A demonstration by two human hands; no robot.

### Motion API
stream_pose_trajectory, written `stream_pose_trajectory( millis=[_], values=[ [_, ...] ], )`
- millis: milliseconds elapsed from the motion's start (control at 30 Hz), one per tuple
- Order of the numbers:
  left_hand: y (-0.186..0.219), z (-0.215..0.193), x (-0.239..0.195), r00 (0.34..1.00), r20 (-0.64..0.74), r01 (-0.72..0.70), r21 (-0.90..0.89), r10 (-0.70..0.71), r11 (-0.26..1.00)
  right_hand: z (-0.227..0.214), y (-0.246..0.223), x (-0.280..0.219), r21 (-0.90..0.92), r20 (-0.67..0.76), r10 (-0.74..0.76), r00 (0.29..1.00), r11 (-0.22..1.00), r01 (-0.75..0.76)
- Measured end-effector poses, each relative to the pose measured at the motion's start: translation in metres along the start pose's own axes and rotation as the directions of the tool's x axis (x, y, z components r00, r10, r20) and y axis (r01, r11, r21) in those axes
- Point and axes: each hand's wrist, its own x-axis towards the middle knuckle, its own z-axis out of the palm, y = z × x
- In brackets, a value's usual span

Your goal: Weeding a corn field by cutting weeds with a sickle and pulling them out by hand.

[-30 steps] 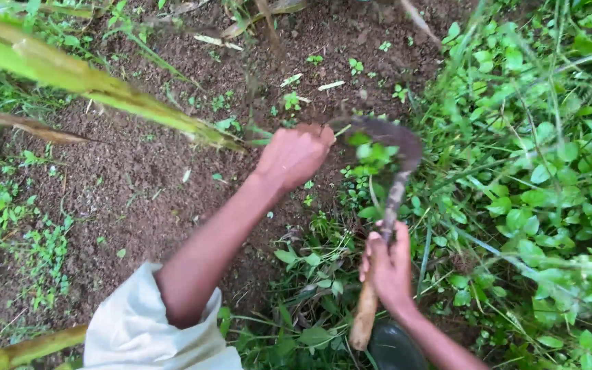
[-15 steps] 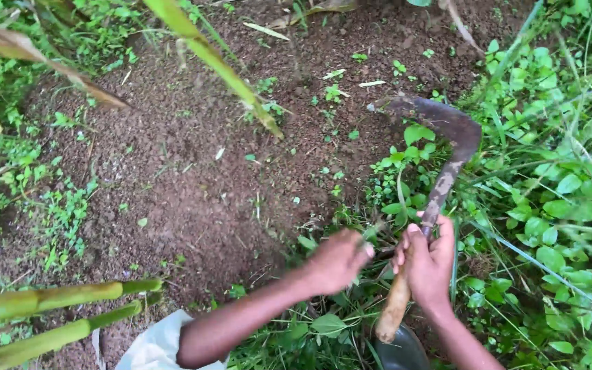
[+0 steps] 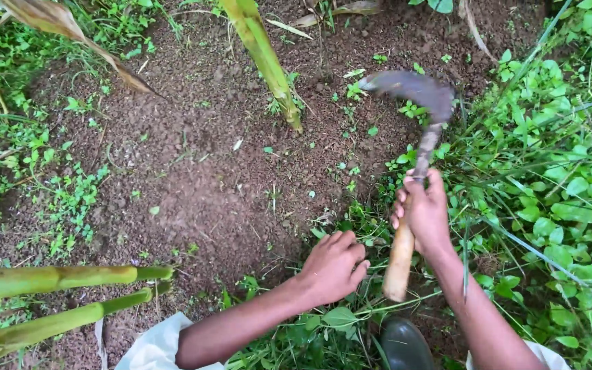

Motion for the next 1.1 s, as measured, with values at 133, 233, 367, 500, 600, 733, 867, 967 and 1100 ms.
stream_pose_trajectory(
  millis=[133, 233, 367, 500, 600, 733, 867, 967, 1100],
  values=[
    [-0.009, 0.004, -0.004, 1.000, -0.009, 0.000, -0.057, -0.001, 0.998, -0.017, 0.014, -0.014, -0.030, 0.159, 0.161, 0.974, 0.987, -0.158],
    [-0.010, 0.004, -0.006, 1.000, 0.022, 0.023, -0.095, -0.021, 0.995, -0.023, 0.015, -0.016, -0.007, 0.118, 0.153, 0.981, 0.988, -0.153],
    [-0.012, 0.008, -0.004, 0.996, 0.083, 0.043, -0.117, -0.033, 0.992, -0.021, 0.014, -0.004, -0.009, 0.101, 0.148, 0.984, 0.989, -0.148],
    [-0.016, 0.009, -0.006, 0.997, 0.073, 0.042, -0.159, -0.031, 0.986, -0.031, 0.035, -0.031, -0.067, 0.140, 0.195, 0.971, 0.980, -0.187],
    [-0.021, 0.014, -0.007, 0.999, 0.034, 0.047, -0.184, -0.041, 0.982, -0.062, 0.056, -0.049, 0.008, 0.156, 0.222, 0.963, 0.974, -0.226],
    [-0.031, 0.023, -0.006, 0.997, -0.070, -0.021, -0.151, 0.010, 0.988, -0.097, 0.063, -0.070, -0.338, 0.179, 0.038, 0.983, 0.941, 0.025],
    [-0.031, 0.022, -0.001, 0.995, -0.095, 0.000, -0.126, -0.012, 0.992, -0.127, 0.088, -0.058, -0.559, 0.149, -0.087, 0.985, 0.814, 0.157],
    [-0.043, 0.044, -0.003, 0.934, -0.332, -0.152, -0.033, 0.133, 0.988, -0.090, 0.069, -0.039, -0.217, 0.177, -0.151, 0.973, 0.958, 0.188],
    [-0.048, 0.058, -0.008, 0.939, -0.310, -0.152, 0.012, 0.148, 0.988, -0.052, 0.047, -0.028, -0.104, 0.234, -0.071, 0.970, 0.990, 0.098]
  ],
)
